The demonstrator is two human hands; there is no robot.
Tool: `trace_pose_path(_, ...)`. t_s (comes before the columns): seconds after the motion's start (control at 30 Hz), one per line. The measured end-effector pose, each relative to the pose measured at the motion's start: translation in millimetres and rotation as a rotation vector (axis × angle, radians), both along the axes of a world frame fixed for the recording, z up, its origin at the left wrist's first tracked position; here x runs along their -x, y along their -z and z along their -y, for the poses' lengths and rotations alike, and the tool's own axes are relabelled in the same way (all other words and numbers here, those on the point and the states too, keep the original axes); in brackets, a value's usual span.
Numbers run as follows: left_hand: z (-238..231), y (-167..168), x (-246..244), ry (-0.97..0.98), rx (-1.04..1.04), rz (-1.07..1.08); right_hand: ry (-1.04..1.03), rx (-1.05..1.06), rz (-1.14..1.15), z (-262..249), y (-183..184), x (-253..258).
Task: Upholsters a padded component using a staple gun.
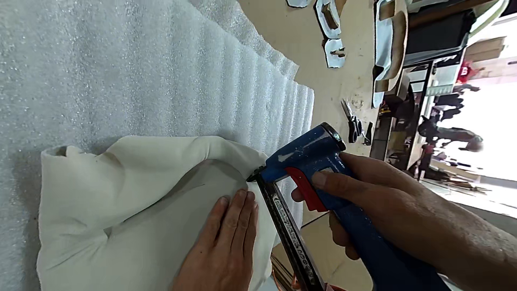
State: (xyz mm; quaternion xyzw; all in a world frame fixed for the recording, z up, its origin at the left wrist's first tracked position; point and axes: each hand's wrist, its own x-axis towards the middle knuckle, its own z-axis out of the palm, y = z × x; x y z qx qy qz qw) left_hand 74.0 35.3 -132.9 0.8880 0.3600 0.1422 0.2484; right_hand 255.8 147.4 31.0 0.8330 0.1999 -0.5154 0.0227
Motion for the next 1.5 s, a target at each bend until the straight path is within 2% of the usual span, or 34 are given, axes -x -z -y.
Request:
trace_pose_path(0.13, -3, -3, -4, 0.015, 0.003, -0.055, -0.004, 0.013, 0.013, 0, 4, 8)
trace_pose_path(0.37, -8, -4, 0, 0.023, 0.026, -0.007, -0.026, -0.038, 0.158, 9, 5, 33)
trace_pose_path(0.47, -8, -3, -1, 0.015, 0.054, 0.016, -0.058, 0.008, 0.202, 1, 6, 36)
trace_pose_path(0.63, -8, -1, 0, 0.001, 0.065, 0.051, -0.032, 0.204, 0.118, -36, 9, 23)
trace_pose_path(0.83, -9, -6, 0, 0.044, 0.068, -0.038, -0.007, 0.223, 0.050, -41, 11, 13)
trace_pose_path(1.17, -10, -6, 0, 0.041, 0.073, -0.022, 0.004, 0.161, 0.071, -29, 7, 16)
trace_pose_path(1.33, -9, -5, 0, 0.050, 0.069, -0.025, -0.026, 0.200, 0.070, -37, 10, 18)
trace_pose_path(1.43, -12, -6, 0, 0.029, 0.088, 0.030, -0.028, 0.257, 0.073, -48, 12, 17)
trace_pose_path(1.5, -20, -11, 8, -0.075, 0.065, 0.046, -0.037, 0.277, 0.046, -52, 13, 14)
